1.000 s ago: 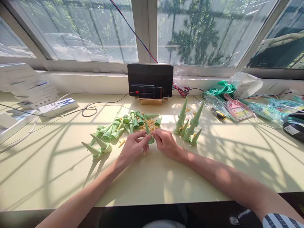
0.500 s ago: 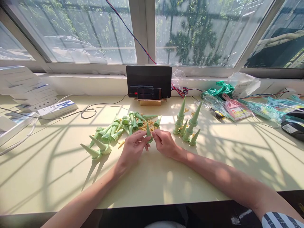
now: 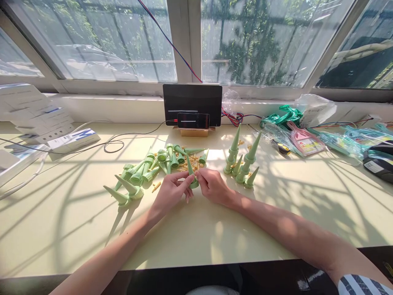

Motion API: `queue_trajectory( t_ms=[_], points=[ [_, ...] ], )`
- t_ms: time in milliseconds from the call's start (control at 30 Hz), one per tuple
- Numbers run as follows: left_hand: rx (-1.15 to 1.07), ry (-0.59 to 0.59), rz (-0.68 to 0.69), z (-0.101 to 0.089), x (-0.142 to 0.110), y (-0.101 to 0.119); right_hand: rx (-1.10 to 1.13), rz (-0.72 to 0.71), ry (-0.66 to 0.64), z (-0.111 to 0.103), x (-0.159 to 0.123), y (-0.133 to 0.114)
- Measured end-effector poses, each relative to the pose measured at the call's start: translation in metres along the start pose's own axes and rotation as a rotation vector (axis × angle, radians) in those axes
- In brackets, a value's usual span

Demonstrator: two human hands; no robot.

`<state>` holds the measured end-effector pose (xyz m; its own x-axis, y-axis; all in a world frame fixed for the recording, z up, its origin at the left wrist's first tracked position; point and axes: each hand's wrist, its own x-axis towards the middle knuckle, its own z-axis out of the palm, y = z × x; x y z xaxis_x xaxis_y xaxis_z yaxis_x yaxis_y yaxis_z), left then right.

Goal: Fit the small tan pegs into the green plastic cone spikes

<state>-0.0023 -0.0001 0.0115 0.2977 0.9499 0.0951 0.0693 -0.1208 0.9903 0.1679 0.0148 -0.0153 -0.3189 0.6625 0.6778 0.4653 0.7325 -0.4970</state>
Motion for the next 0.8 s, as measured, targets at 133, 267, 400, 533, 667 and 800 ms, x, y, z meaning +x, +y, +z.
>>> queue_trajectory(
  t_ms=[133, 267, 400, 533, 667, 800],
  points=[
    [0.054, 0.046, 0.113, 0.002, -0.001, -0.007, -0.006, 0.011, 0.007, -0.001, 0.001, -0.001],
    [0.037, 0.014, 0.060, 0.001, -0.001, -0.003, -0.016, -0.003, 0.018, 0.000, 0.002, -0.002],
    [-0.043, -0.076, -0.068, -0.002, -0.001, 0.005, -0.029, -0.018, 0.012, 0.001, 0.001, -0.002],
    [-0.028, -0.044, -0.034, -0.001, -0.001, 0.004, -0.023, -0.033, 0.012, 0.001, 0.001, -0.001],
    [0.013, 0.034, 0.032, 0.002, -0.002, -0.001, -0.016, -0.020, 0.012, 0.000, 0.001, -0.001],
    [0.026, 0.039, 0.019, 0.001, -0.001, 0.000, -0.021, -0.007, 0.014, 0.001, 0.001, -0.001]
  ],
)
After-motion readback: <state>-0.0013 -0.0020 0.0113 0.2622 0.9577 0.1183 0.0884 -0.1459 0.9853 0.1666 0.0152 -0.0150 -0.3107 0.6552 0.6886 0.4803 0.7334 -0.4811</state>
